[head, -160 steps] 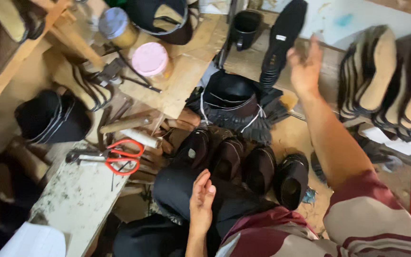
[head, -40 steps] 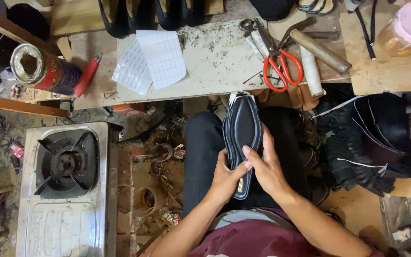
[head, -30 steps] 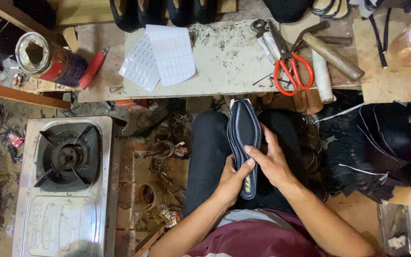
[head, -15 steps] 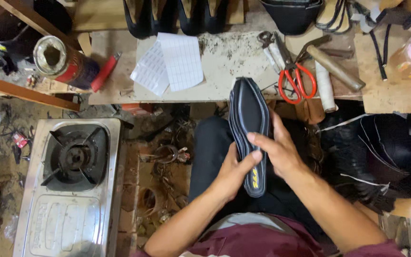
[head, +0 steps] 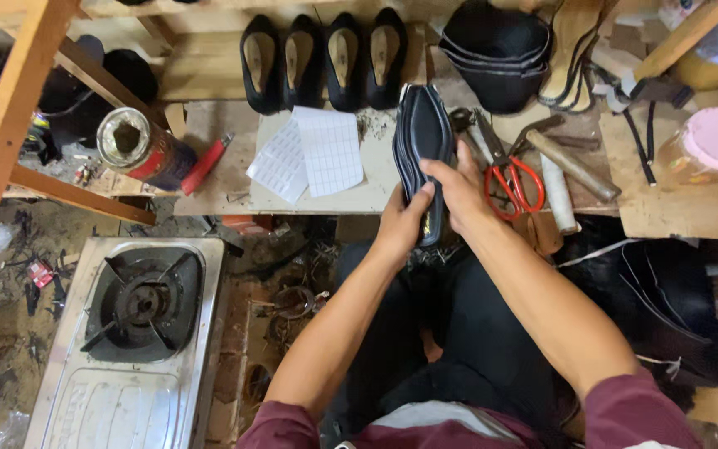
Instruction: The person sits on the floor and applies small white labels to black shoe soles. They handle a stack of soles, peel labels from a sheet, and place them on the heel area of each sole, then set the labeled soles aside.
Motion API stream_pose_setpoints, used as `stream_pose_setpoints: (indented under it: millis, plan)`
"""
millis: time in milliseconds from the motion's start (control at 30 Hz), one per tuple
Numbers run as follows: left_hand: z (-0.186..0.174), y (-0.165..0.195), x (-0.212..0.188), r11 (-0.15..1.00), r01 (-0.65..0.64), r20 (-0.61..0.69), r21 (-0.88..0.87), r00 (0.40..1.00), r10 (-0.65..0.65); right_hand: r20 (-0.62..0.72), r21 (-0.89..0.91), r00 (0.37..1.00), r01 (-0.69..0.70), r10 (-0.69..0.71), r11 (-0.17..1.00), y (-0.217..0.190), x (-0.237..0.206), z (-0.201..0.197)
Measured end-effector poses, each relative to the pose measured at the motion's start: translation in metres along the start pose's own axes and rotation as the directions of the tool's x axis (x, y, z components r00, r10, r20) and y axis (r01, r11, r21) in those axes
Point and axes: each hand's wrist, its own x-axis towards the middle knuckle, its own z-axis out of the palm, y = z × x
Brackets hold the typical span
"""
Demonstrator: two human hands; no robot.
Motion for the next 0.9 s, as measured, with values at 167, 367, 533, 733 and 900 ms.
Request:
stream_pose_setpoints:
  millis: [167, 367, 533, 733, 900]
  plan:
    - [-0.004, 0.016, 0.065, 0.983, -0.015, -0.077, 0.182, 0.997, 0.03, -0.081, -0.124, 0.996, -0.03, 0.02, 0.992, 0.002, 0.058, 0.015]
    - [-0.001, 0.007, 0.097, 0.863, -0.123, -0.168, 0.489, 0.958, 0.232, -0.069, -0.135, 0.998, 0.002, -0.011, 0.991, 0.007, 0.082, 0.021]
    - [0.002, 0.011, 0.119, 0.981, -0.058, -0.1, 0.183, 0.992, 0.077, -0.016, -0.139, 1.0, -0.003, 0.0, 0.99, 0.009, 0.103, 0.018]
    - [-0.001, 0.008, 0.114, 0.99, -0.128, -0.035, 0.054, 0.991, 0.13, 0.026, -0.202, 0.999, 0.043, -0.039, 0.978, 0.009, 0.107, 0.005]
    - [-0.009, -0.002, 0.093, 0.984, -0.154, -0.024, 0.085, 0.987, 0.156, 0.042, -0.331, 0.996, 0.089, -0.079, 0.939, 0.013, 0.101, -0.01]
